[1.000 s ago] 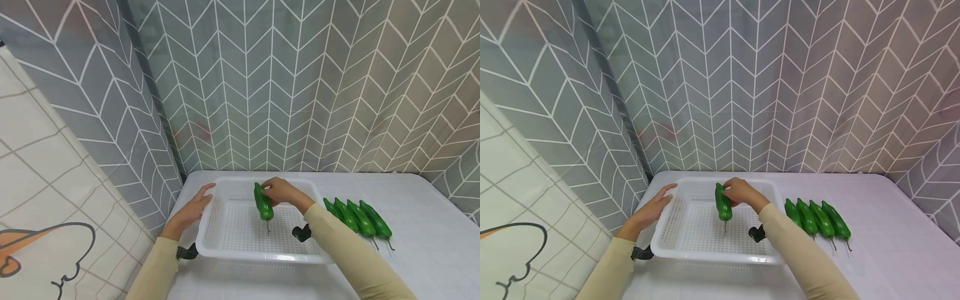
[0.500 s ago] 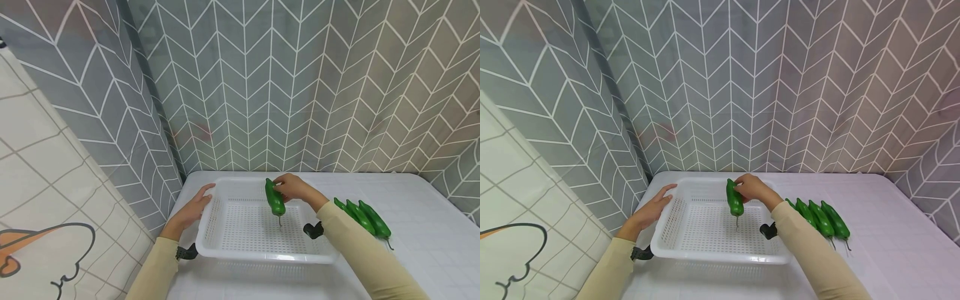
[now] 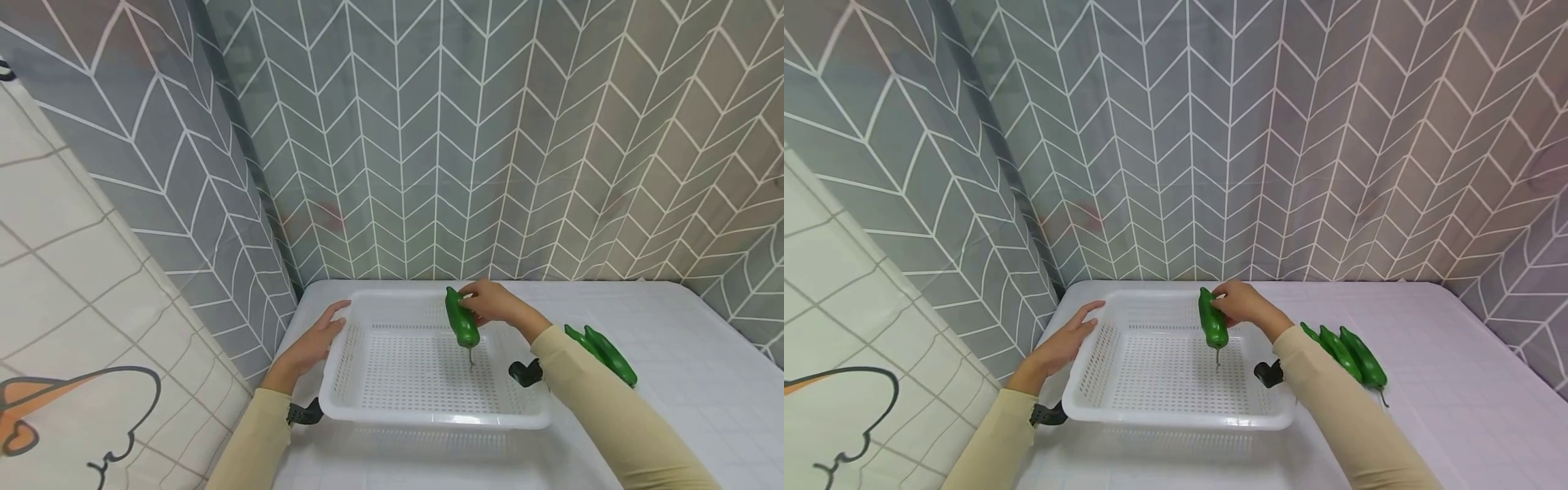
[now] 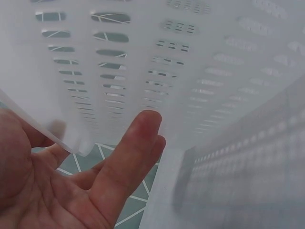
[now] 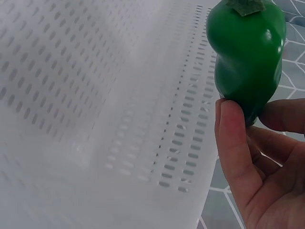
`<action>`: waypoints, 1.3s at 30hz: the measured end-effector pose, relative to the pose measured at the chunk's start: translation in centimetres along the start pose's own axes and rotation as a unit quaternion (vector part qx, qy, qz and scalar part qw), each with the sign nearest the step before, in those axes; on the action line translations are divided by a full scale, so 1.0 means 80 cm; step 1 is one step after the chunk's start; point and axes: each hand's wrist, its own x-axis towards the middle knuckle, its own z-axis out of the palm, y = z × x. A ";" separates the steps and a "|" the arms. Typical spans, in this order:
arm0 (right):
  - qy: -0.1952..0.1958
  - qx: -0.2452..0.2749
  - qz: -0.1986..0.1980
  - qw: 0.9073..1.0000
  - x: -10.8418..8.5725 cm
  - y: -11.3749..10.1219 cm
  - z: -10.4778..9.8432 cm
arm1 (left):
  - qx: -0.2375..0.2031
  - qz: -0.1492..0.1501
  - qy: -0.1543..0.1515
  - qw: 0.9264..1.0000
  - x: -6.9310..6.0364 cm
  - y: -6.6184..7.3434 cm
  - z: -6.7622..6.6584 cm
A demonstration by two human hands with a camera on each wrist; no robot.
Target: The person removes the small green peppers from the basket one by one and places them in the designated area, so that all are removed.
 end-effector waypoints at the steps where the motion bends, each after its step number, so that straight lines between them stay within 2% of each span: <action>1: 0.000 0.002 -0.001 1.000 -0.001 0.000 -0.002 | 0.001 0.000 0.002 1.000 0.000 0.001 0.000; 18: 0.003 0.012 -0.008 1.000 -0.019 0.001 -0.029 | 0.010 0.001 0.003 1.000 0.002 0.002 0.000; 31: 0.006 0.017 -0.004 1.000 -0.030 0.017 -0.050 | 0.006 0.001 0.001 1.000 -0.001 0.003 -0.001; 39: 0.011 -0.006 -0.015 1.000 -0.040 0.021 -0.061 | 0.000 -0.004 0.002 1.000 -0.001 0.004 0.000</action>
